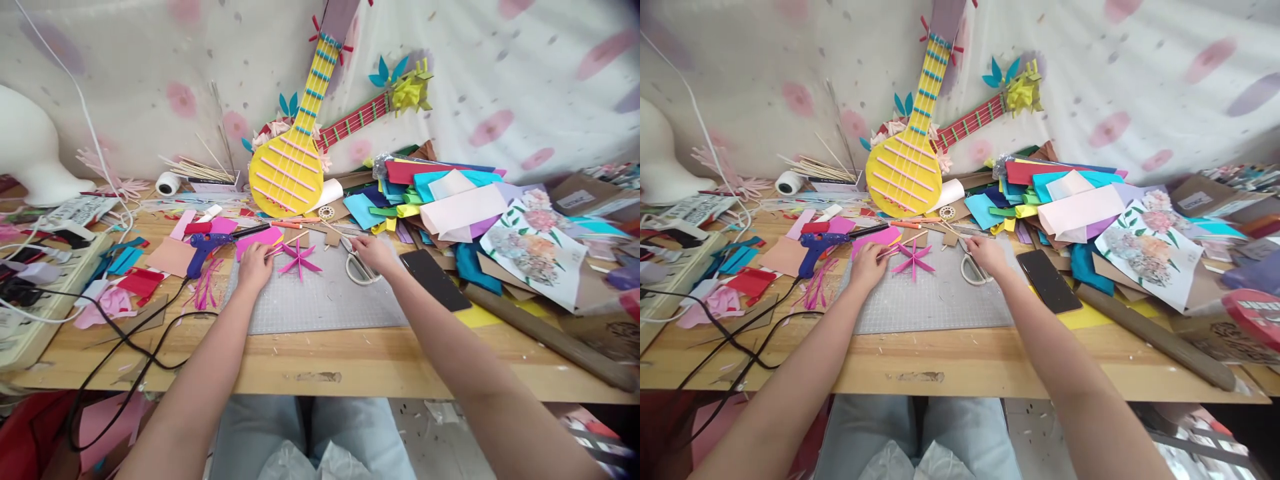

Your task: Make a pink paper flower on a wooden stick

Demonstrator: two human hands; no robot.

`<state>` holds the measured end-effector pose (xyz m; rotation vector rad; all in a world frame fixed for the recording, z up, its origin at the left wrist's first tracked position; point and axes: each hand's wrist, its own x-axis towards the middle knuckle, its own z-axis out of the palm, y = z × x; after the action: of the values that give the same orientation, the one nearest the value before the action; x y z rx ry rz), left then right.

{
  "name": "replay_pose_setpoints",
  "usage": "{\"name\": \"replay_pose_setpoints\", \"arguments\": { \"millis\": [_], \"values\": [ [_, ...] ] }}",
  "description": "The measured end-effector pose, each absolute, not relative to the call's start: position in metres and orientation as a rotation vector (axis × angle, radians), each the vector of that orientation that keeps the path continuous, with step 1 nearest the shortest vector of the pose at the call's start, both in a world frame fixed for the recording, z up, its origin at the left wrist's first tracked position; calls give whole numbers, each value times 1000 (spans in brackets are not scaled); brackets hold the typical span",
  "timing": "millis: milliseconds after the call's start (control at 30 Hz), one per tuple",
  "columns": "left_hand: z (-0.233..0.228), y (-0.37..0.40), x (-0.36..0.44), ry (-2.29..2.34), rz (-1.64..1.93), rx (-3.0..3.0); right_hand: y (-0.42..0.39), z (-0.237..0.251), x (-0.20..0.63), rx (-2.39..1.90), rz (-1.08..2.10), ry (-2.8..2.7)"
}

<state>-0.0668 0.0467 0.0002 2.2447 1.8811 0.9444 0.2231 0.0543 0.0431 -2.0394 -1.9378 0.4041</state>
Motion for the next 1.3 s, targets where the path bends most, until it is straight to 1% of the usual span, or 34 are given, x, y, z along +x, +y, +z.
{"name": "replay_pose_setpoints", "arguments": {
  "millis": [167,333,567,833,967,1100,1300],
  "values": [
    [-3,50,-69,1911,994,2212,36,26,198,-2194,269,-1885],
    [-5,49,-73,1980,1155,2121,39,23,193,-2336,72,-1870],
    [-3,51,-74,2111,1272,2023,49,19,197,-2383,47,-1727],
    [1,48,-70,2281,1145,1966,55,14,217,-2423,64,-1520],
    [5,44,-66,2368,1137,1942,54,16,217,-2338,8,-1530],
    [7,42,-66,2277,1205,1988,49,20,196,-2128,-83,-1748],
    [7,42,-67,2212,1133,2116,37,19,165,-2031,83,-1992]
  ]
}}
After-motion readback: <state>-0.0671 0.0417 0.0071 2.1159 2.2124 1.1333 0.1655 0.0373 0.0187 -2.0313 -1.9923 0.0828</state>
